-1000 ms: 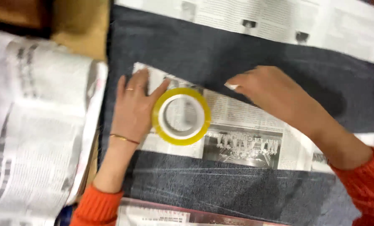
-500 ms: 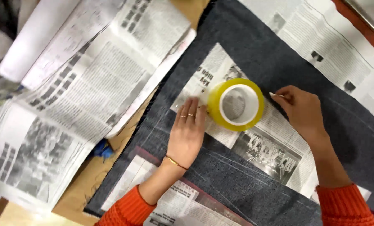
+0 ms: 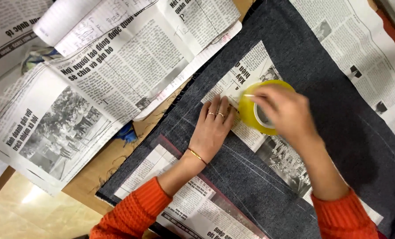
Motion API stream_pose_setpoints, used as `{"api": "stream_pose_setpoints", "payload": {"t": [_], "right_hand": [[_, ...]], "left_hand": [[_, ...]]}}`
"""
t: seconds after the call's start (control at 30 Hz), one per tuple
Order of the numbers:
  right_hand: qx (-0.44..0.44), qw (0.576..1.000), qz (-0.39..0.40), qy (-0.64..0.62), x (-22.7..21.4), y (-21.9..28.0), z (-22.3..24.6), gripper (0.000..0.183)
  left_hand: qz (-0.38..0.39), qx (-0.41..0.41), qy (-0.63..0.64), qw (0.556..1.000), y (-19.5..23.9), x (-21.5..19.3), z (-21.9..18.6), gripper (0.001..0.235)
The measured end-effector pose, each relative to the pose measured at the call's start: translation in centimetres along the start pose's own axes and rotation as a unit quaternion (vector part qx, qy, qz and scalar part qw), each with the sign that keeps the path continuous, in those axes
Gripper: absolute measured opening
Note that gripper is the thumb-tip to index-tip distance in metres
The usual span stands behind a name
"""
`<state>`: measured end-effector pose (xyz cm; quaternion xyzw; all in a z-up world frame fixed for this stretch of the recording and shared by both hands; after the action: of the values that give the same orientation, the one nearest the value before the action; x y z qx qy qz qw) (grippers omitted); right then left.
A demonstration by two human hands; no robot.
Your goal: Tracing newspaper patterns onto denim fabric using white chalk and a ruler.
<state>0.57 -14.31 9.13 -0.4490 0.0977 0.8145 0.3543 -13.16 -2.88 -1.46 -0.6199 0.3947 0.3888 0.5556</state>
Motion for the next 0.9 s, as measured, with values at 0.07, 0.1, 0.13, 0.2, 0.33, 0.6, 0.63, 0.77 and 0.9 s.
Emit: {"api": "stream_pose_setpoints", "payload": {"t": [0.07, 0.1, 0.13, 0.2, 0.33, 0.6, 0.63, 0.77, 0.9], "right_hand": [[-0.1, 0.991, 0.086, 0.017, 1.9, -2.5, 2.4, 0.008], [-0.101, 0.991, 0.086, 0.017, 2.6, -3.4, 1.8, 0.008], [-0.129, 0.985, 0.105, 0.044, 3.3, -4.2, 1.3, 0.009], [-0.157, 0.977, 0.126, 0.072, 4.5, -5.8, -0.2, 0.01], [-0.231, 0.95, 0.106, 0.18, 5.7, -7.5, -1.3, 0.006], [-0.333, 0.9, 0.207, 0.189, 7.5, -7.0, -1.9, 0.012], [-0.359, 0.892, 0.198, 0.189, 7.6, -6.9, -2.0, 0.011], [-0.418, 0.863, 0.183, 0.217, 8.2, -6.8, -2.5, 0.012], [-0.405, 0.855, 0.218, 0.242, 8.0, -7.2, -1.4, 0.013]], "left_hand": [[0.02, 0.006, 0.001, 1.0, 0.0, 0.3, 0.0, 0.032], [0.019, 0.005, 0.0, 1.0, 0.0, 0.3, 0.1, 0.032], [0.037, 0.002, 0.006, 0.999, -0.1, 0.5, 0.1, 0.035], [0.054, -0.003, 0.012, 0.998, -0.5, 0.4, 0.2, 0.039], [0.071, -0.025, -0.023, 0.997, -1.3, 0.3, 0.2, 0.032], [0.17, -0.021, -0.017, 0.985, -1.8, 0.8, -0.6, 0.044], [0.17, -0.019, -0.013, 0.985, -1.9, 0.6, -0.5, 0.045], [0.186, -0.011, -0.009, 0.982, -1.9, 0.6, -0.6, 0.048], [0.199, -0.01, -0.013, 0.98, -1.5, 1.1, -1.0, 0.05]]}}
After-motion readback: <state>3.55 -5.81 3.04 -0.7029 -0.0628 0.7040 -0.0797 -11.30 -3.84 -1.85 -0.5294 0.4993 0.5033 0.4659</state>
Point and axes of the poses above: each hand's wrist, its own y-axis away from the middle knuckle, its own x-axis out of the palm, z = x × y, the point moved 2 cm from there along -y, towards the middle knuckle, and after that the axes turned 5 degrees about -y, right-handed, at the moved point
